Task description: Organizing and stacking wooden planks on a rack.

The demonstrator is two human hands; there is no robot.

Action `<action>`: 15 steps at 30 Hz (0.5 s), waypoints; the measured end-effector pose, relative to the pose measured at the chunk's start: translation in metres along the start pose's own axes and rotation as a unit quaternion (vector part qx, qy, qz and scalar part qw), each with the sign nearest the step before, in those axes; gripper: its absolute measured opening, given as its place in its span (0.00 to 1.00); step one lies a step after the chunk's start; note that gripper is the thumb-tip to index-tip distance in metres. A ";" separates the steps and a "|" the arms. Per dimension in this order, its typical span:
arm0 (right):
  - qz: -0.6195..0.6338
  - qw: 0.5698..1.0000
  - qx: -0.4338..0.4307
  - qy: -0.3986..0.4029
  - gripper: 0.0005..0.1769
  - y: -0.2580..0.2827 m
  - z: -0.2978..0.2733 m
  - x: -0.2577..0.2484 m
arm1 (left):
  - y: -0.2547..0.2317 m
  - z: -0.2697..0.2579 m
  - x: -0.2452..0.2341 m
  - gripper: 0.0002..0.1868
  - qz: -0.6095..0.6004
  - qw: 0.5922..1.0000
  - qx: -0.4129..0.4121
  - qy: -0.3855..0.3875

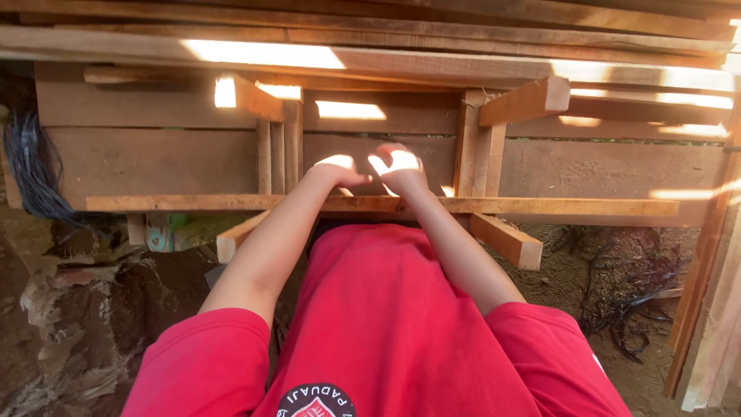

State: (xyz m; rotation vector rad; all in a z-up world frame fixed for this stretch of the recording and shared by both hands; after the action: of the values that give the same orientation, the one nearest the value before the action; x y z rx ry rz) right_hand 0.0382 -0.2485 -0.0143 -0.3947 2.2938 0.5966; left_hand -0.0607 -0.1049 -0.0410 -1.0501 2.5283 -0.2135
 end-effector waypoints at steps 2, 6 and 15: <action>0.059 0.995 0.065 -0.048 0.21 0.014 0.032 -0.019 | -0.015 0.012 -0.039 0.32 -0.046 0.996 0.027 -0.069; 0.104 0.909 -0.071 -0.398 0.10 0.034 0.068 -0.121 | -0.054 -0.023 -0.160 0.20 -0.111 0.957 0.172 -0.205; -0.224 0.932 -0.016 -0.285 0.39 0.007 0.184 -0.300 | -0.036 -0.012 -0.386 0.34 0.028 0.850 0.201 -0.486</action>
State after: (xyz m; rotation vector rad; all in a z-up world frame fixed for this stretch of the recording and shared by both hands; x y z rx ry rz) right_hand 0.3480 -0.1149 0.0857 -0.6440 1.5713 0.4404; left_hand 0.2052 0.1421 0.0954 -0.6529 1.4959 -0.1313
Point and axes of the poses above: each hand's wrist, its own z-axis towards the middle knuckle, its own x-axis out of the palm, y = z × x, the point moved 6 cm from there along z, towards the middle knuckle, and after that the axes turned 11 degrees about -z, right-handed, at the moved point
